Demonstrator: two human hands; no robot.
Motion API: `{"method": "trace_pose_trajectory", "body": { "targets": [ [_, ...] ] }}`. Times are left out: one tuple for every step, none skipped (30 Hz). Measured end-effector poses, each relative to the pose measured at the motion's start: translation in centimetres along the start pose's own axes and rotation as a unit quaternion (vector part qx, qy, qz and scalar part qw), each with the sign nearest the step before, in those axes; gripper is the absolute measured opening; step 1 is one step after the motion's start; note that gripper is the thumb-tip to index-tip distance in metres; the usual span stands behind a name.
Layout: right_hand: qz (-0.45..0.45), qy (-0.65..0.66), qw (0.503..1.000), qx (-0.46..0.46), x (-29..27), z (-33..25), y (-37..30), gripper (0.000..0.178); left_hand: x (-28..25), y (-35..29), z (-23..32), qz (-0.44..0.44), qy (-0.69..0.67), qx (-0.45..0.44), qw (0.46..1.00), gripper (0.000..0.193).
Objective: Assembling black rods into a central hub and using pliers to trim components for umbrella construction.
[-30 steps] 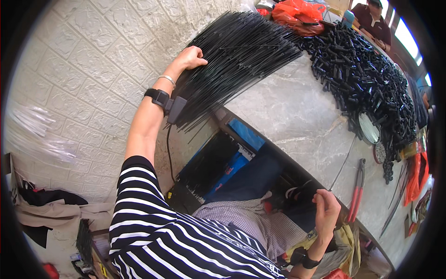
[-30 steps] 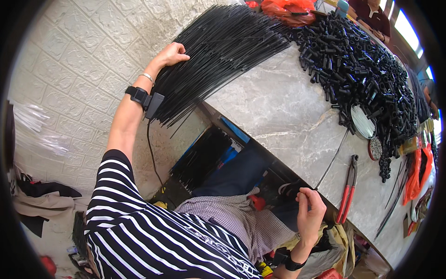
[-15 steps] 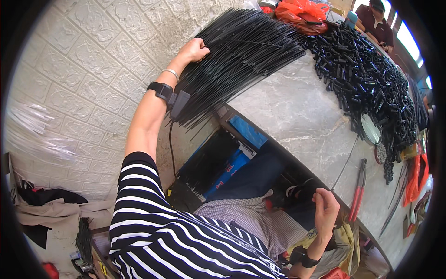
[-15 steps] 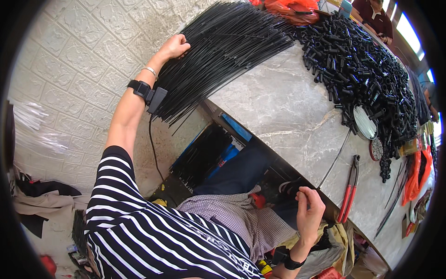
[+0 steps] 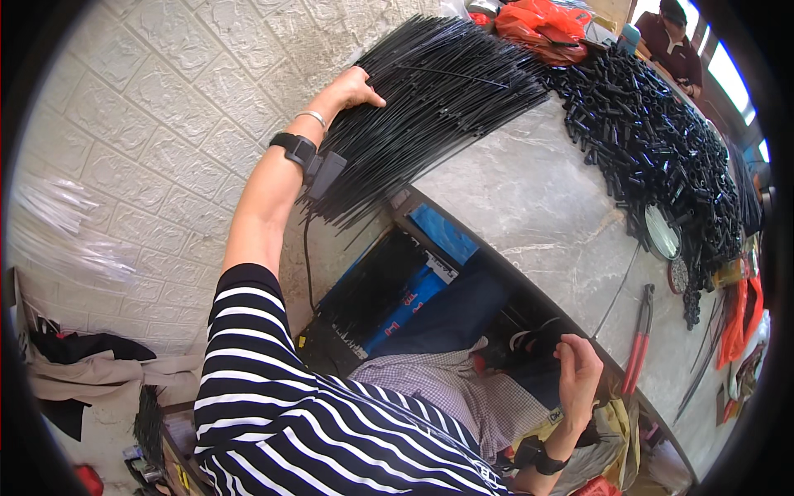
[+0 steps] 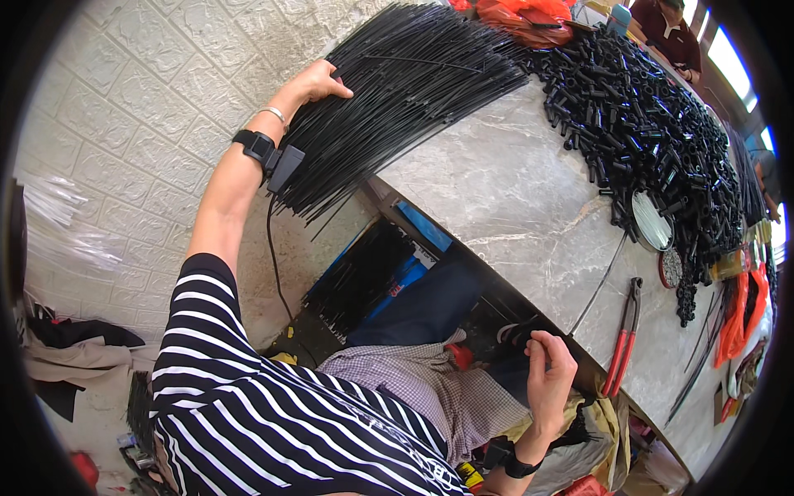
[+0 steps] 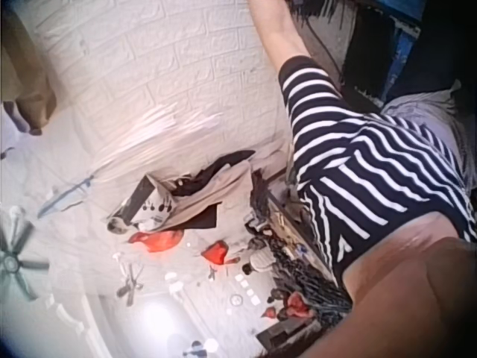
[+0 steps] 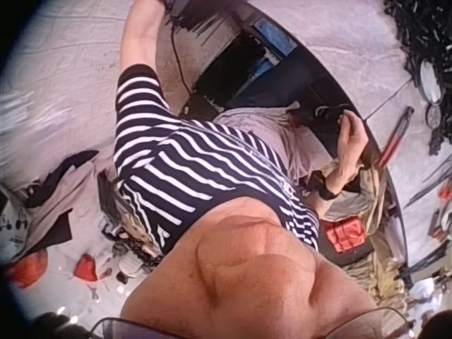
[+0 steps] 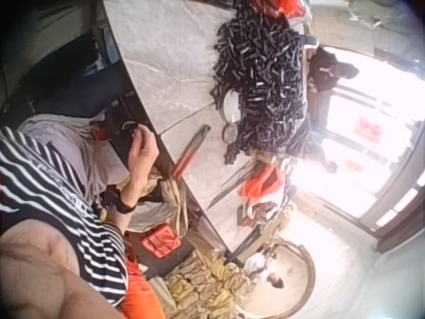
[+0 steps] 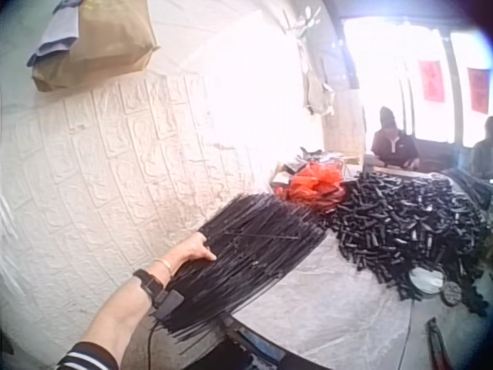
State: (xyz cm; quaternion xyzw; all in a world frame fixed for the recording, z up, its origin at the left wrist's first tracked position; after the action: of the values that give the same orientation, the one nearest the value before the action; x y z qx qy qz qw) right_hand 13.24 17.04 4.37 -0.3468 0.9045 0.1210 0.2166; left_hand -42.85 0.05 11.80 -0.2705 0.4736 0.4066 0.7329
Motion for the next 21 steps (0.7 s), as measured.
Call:
{"method": "trace_pose_trajectory", "body": {
  "targets": [
    [-0.001,-0.001,1.000,0.000,0.0,0.0,-0.1,0.011,-0.1,0.0,-0.3,0.016,-0.021,-0.020,0.999,0.059],
    [-0.003,-0.003,1.000,0.000,0.0,0.1,-0.1,0.011,-0.1,0.1,-0.6,0.032,-0.042,-0.040,0.998,0.066],
    [-0.002,-0.003,1.000,0.000,-0.1,0.1,-0.2,0.011,-0.1,0.1,-0.7,0.032,-0.043,-0.040,0.998,0.066],
    [0.001,-0.005,1.000,0.002,-0.2,0.2,-0.3,0.011,-0.2,-0.1,-0.4,0.017,-0.065,-0.042,0.997,0.068],
    [0.004,-0.008,1.000,0.003,-0.3,0.3,-0.4,0.012,-0.1,-0.3,-0.2,0.001,-0.087,-0.044,0.995,0.071],
    [0.004,-0.008,1.000,0.004,-0.3,0.4,-0.4,0.012,0.3,-0.4,-0.4,0.001,-0.087,-0.044,0.995,0.071],
    [0.002,-0.009,1.000,0.006,-0.3,0.5,-0.3,0.012,0.1,-0.5,-0.8,0.047,-0.122,-0.047,0.990,0.055],
    [-0.001,-0.009,1.000,0.007,-0.2,0.5,-0.3,0.012,-0.2,-0.6,-1.4,0.094,-0.155,-0.051,0.982,0.044],
    [-0.004,-0.007,1.000,0.007,0.0,0.6,-0.2,0.012,-0.6,-0.3,-1.9,0.095,-0.153,-0.054,0.982,0.044],
    [-0.010,-0.002,1.000,0.005,0.4,0.6,-0.1,0.012,-1.3,0.4,-2.0,0.076,-0.013,0.012,0.997,0.047],
    [-0.001,-0.002,1.000,0.004,-0.1,0.4,-0.4,0.012,-1.7,1.3,-0.6,0.056,0.120,0.089,0.987,0.049],
    [0.008,-0.004,1.000,0.002,-0.5,0.2,-0.6,0.012,-2.5,2.3,0.3,0.059,0.117,0.098,0.987,0.049],
    [0.007,0.000,1.000,0.004,-0.5,0.3,-0.5,0.012,-3.2,3.2,1.2,0.072,0.137,0.119,0.981,0.049],
    [-0.001,0.007,1.000,0.003,-0.1,0.4,-0.4,0.012,-4.6,3.6,1.3,0.088,0.160,0.134,0.974,0.050],
    [-0.004,0.011,1.000,0.000,0.1,0.4,-0.2,0.012,-6.2,4.1,1.3,0.116,0.195,0.117,0.967,0.046],
    [0.002,0.008,1.000,0.005,-0.1,0.6,-0.2,0.012,-6.3,4.3,3.1,0.113,0.191,0.125,0.967,0.046],
    [0.005,0.007,1.000,0.006,-0.2,0.7,-0.2,0.012,-7.7,3.7,4.8,0.185,0.201,0.109,0.956,0.045],
    [0.010,0.006,1.000,0.008,-0.3,0.8,-0.1,0.012,-8.5,3.4,6.1,0.257,0.209,0.094,0.939,0.044],
    [0.007,0.010,1.000,0.001,-0.2,0.6,-0.1,0.012,-9.2,3.9,6.3,0.261,0.211,0.095,0.937,0.044],
    [0.000,0.017,1.000,-0.007,0.0,0.4,-0.2,0.011,-10.7,4.2,6.7,0.322,0.194,0.125,0.918,0.039],
    [-0.001,0.022,1.000,-0.012,0.1,0.2,-0.2,0.011,-12.3,4.3,7.1,0.382,0.176,0.155,0.894,0.034]
  ]
}}
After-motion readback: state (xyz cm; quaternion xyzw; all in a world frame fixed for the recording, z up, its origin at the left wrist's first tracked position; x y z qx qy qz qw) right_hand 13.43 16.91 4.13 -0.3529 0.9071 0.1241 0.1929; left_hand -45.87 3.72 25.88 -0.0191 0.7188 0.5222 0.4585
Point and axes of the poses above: each hand's wrist, its own y-axis towards the middle knuckle, its own x-axis out of the palm, z = x × y, the point moved 5 cm from there along y, towards the middle knuckle, and after that the axes turned 7 degrees about z, right-handed, at the moved point
